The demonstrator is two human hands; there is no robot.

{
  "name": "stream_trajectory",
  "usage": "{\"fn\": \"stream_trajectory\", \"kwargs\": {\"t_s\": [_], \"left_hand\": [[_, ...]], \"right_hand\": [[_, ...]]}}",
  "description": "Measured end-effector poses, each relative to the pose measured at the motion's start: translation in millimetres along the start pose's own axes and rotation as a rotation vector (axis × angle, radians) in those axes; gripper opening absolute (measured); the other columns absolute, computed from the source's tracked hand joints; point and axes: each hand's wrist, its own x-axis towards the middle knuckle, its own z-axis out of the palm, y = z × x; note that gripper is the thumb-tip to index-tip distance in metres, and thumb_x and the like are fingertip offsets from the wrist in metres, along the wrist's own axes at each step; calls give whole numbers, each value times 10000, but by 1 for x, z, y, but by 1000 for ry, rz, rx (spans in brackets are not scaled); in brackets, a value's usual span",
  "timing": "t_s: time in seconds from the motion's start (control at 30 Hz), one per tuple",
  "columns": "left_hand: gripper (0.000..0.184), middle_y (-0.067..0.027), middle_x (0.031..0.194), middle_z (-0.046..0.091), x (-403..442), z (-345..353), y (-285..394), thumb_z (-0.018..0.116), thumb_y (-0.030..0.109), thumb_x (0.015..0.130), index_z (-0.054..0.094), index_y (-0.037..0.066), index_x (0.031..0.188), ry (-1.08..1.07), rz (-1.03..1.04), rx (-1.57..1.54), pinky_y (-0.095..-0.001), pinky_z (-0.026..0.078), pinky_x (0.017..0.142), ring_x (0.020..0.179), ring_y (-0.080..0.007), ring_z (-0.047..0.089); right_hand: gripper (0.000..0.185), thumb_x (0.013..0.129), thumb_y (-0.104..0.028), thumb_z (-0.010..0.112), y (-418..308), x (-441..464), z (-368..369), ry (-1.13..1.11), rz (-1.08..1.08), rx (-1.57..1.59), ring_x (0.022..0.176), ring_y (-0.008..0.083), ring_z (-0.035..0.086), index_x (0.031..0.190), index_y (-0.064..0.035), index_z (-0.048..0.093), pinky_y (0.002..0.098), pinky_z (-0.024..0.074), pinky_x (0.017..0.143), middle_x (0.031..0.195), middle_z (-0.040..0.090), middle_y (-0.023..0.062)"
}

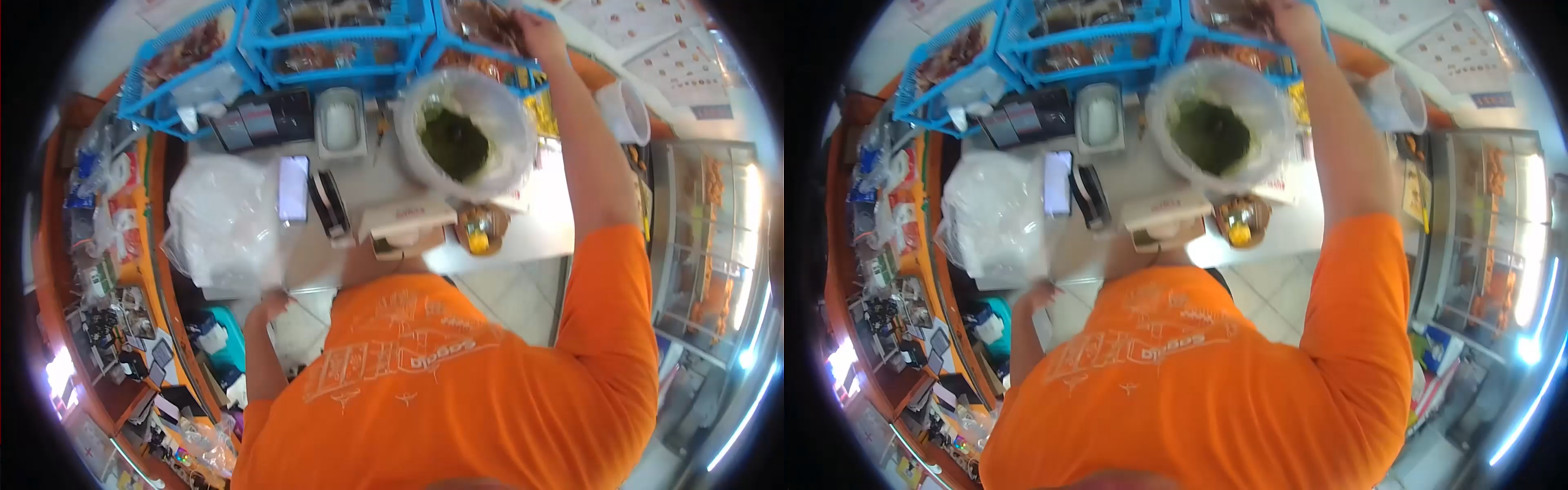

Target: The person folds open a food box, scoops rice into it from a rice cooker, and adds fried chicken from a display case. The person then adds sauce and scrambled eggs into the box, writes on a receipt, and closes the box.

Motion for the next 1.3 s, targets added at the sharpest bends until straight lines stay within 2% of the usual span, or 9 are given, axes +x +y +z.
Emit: {"fn": "stream_trajectory", "kwargs": {"t_s": [0.1,0.17,0.3,0.37,0.53,0.63,0.93,1.07,1.3], "left_hand": [[296,-173,1080,660,1,-7,23,572,115,833,658,58,1111,47,-429,-465,-404,501,828,970,-298,645],[276,-180,1099,652,16,15,-25,556,145,860,662,61,1101,-45,-311,-177,-410,496,846,999,-303,637],[269,-201,1124,636,21,-13,12,490,179,912,671,61,1072,-42,-491,68,-416,483,884,1044,-306,625],[330,-198,1142,631,28,-14,7,462,221,896,668,52,1091,-29,-559,34,-419,468,910,1074,-332,605],[387,-203,1124,634,43,22,15,439,255,870,646,41,1118,2,-682,486,-423,461,916,1084,-379,586],[304,-187,1082,651,34,40,109,455,193,888,628,37,1083,626,-600,-347,-404,475,888,1041,-341,608],[411,-115,1190,594,19,68,399,465,395,976,537,69,1217,340,31,-1878,-334,490,860,995,-222,621],[362,-98,1157,612,-61,29,389,439,367,990,557,73,1166,357,389,-2382,-350,502,836,955,-239,641],[218,-95,822,616,-263,82,201,464,68,907,542,68,1110,1698,132,-1836,-374,529,666,743,-209,626]], "right_hand": [[255,781,-363,704,4,-28,-37,144,-347,-129,905,288,646,937,-162,694,379,516,806,1008,675,64],[240,897,-252,539,19,-42,-53,97,311,1329,875,223,590,895,-40,652,377,502,821,889,649,98],[437,931,-293,565,9,-146,-175,412,-179,-260,978,230,642,1260,-7,532,350,522,846,1189,597,147],[366,975,-199,476,-22,-211,-203,519,67,1010,1013,253,626,1233,54,531,333,524,890,1271,530,180],[332,989,-102,372,-12,-377,-113,641,-111,250,1112,265,593,1234,32,552,338,464,924,1218,609,155],[362,930,-147,496,5,-474,-29,-273,-246,-158,1281,333,444,1284,-85,541,475,306,1083,1348,508,166],[559,832,-158,648,-112,-545,-83,-387,-515,896,1282,374,422,1353,-86,457,488,299,1083,1429,402,183],[618,828,-243,658,-167,-579,-47,-622,-1236,418,1263,333,460,1394,-173,418,512,295,1082,1475,350,151],[246,898,-257,576,-184,-593,51,-1565,-463,87,788,245,663,1014,-54,654,372,504,719,860,675,130]]}}
